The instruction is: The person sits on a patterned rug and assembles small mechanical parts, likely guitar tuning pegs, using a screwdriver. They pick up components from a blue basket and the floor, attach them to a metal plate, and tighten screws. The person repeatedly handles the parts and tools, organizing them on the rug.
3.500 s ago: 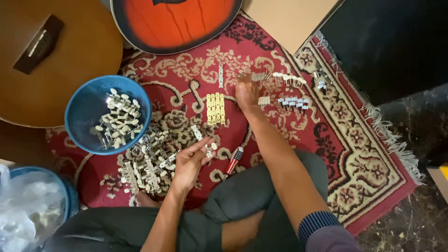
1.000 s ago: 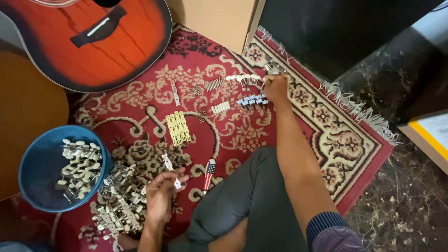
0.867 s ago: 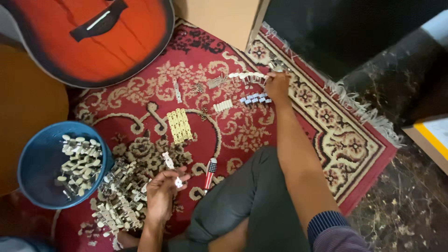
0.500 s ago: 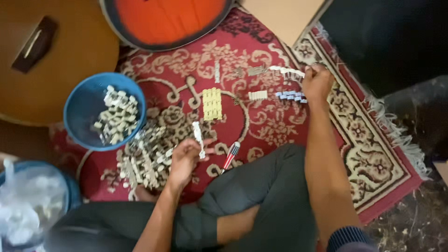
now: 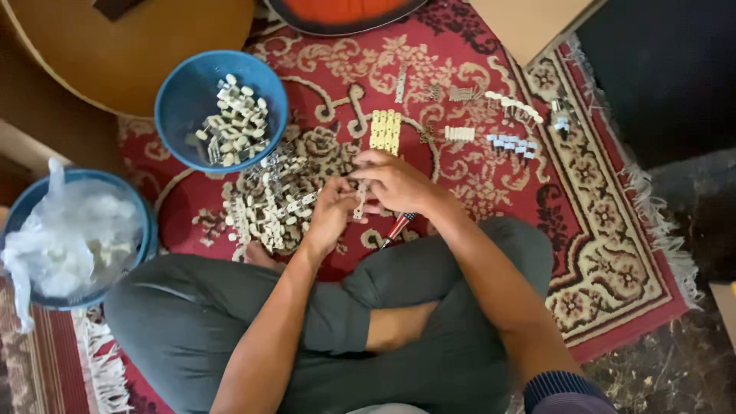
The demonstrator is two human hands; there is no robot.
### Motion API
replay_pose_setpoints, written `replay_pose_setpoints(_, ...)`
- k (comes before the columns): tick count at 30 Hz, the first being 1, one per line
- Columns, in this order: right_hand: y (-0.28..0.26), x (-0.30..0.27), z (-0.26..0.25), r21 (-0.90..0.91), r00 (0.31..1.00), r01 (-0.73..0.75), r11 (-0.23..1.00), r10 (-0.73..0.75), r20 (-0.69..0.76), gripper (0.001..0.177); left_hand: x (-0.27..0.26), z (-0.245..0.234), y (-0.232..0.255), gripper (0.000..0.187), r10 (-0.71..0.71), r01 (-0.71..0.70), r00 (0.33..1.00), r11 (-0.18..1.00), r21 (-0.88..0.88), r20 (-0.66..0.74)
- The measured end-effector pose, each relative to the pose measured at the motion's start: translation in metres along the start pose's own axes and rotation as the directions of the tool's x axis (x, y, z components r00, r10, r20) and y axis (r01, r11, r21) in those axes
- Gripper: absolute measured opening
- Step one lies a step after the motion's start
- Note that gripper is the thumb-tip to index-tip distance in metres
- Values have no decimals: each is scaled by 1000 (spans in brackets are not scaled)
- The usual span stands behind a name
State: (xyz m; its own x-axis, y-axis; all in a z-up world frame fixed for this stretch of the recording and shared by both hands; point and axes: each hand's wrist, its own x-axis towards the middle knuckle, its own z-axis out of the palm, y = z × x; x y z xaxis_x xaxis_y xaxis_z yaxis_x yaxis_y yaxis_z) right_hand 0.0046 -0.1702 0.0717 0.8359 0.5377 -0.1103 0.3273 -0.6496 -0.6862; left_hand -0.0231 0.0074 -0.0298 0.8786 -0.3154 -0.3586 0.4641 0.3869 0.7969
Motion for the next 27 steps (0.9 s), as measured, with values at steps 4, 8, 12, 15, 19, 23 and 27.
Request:
replay_pose_setpoints(4, 10, -3, -8, 10, 998, -55, 998, 55, 41, 30, -2, 11, 17, 28, -17, 22, 998, 993, 112, -53)
replay_pose_setpoints(8, 34, -7, 0, 19, 987, -113, 993, 110, 118, 11, 1, 11, 17, 31, -73, 104, 986, 971, 215, -147)
replay_pose_setpoints(12, 46, -4, 14, 35, 963, -204, 978, 194, 189, 7, 0, 16, 30, 38, -32, 93, 982, 941, 326, -187)
replay_pose_setpoints(15, 81, 15, 20, 71, 965, -235, 969, 224, 135, 10, 0, 21, 45, 51, 92, -12, 944, 969, 245, -316)
replay_pose_setpoints(19, 155, 68, 8, 88, 882, -279, 956, 291, -371, 18, 10, 14, 25, 41, 238, -104, 920, 914, 391, -310)
replay_pose_setpoints(23, 193, 133, -5, 145, 661, -543, 827, 527, -534, 14, 4, 28, 30, 44, 127, -39, 972, 916, 400, -197)
replay_pose_setpoints(27, 244, 176, 0, 149, 573, -629, 763, 585, -574, 13, 9, 20, 30, 41, 132, -64, 974, 940, 336, -184)
